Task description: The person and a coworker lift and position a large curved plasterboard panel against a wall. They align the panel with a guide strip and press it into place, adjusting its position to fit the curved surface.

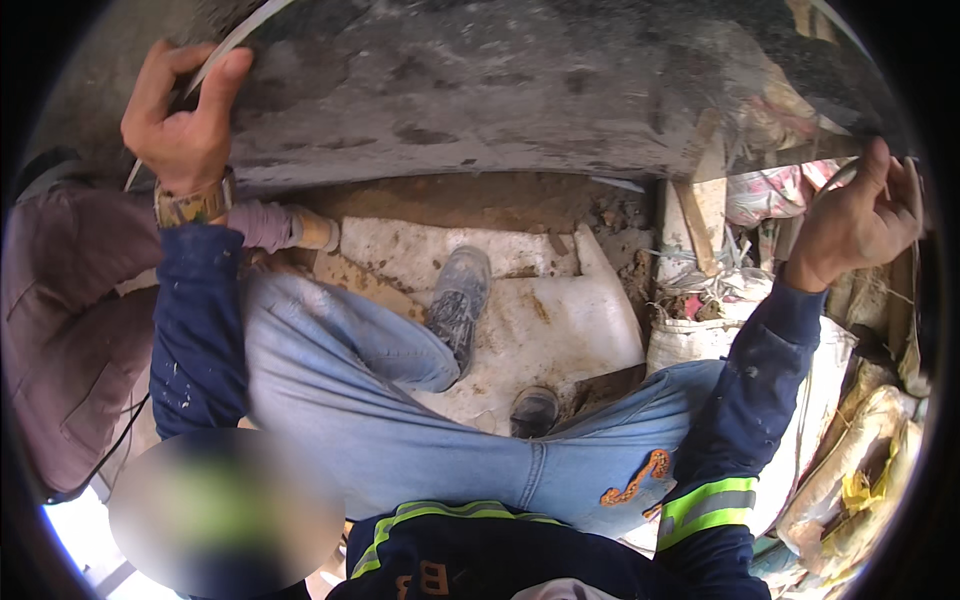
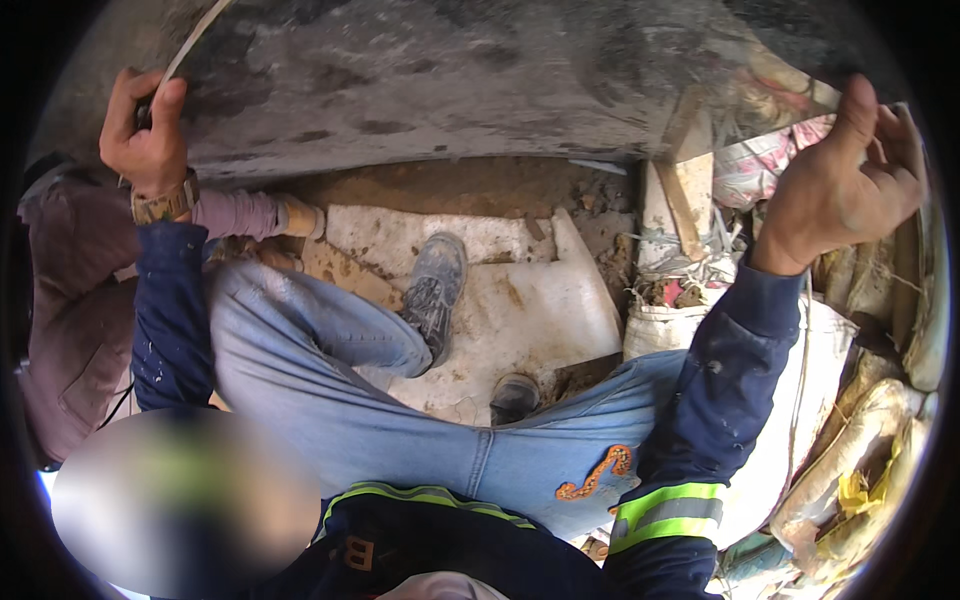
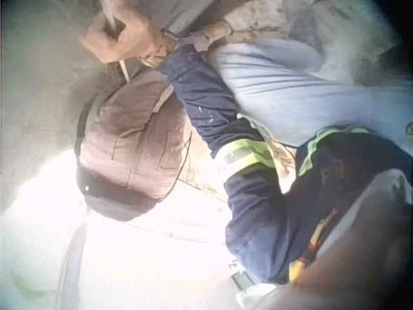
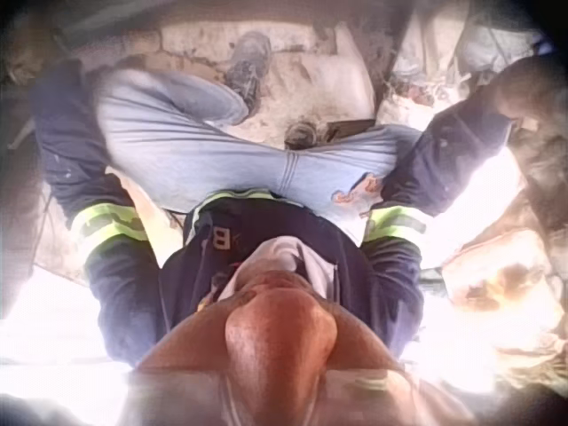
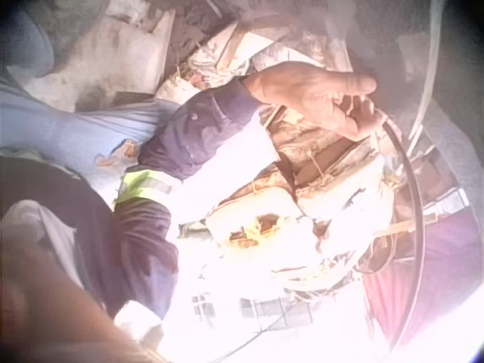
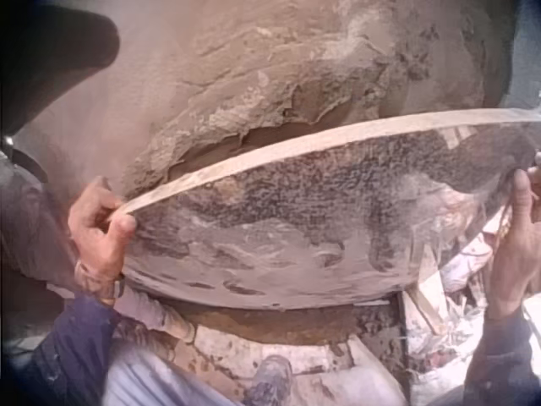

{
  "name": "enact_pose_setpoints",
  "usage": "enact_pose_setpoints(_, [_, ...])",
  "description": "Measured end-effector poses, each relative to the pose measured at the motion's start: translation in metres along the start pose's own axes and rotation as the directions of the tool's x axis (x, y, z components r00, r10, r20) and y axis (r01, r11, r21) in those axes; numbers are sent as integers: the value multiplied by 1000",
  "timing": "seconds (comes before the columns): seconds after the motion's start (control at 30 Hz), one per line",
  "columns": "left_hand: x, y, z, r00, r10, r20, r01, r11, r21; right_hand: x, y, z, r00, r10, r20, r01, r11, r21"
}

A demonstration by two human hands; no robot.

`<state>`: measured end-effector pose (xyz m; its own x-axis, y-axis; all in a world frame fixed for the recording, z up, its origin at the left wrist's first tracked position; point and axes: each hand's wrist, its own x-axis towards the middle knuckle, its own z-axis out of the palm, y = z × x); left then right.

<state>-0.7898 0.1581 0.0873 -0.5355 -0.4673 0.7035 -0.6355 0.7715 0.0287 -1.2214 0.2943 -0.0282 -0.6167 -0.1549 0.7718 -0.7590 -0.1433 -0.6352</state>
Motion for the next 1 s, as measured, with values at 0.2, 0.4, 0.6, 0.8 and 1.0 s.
enact_pose_setpoints(0.2, [-5,-6,-11,1000,6,3,-6,1000,14,-8,-5,18,999,-10,51,3,992,126])
enact_pose_setpoints(0.4, [-3,-5,-11,996,87,-24,-86,996,28,23,4,-6,890,221,399,-395,812,430])
enact_pose_setpoints(0.6, [4,3,-17,998,61,-2,-61,995,74,33,7,-12,796,253,549,-528,733,428])
enact_pose_setpoints(0.8, [-7,-25,-17,994,110,1,-110,991,75,13,10,10,762,283,582,-639,474,606])
enact_pose_setpoints(1.0, [-2,-23,-7,998,56,-22,-55,997,51,26,23,-1,682,229,695,-657,611,443])
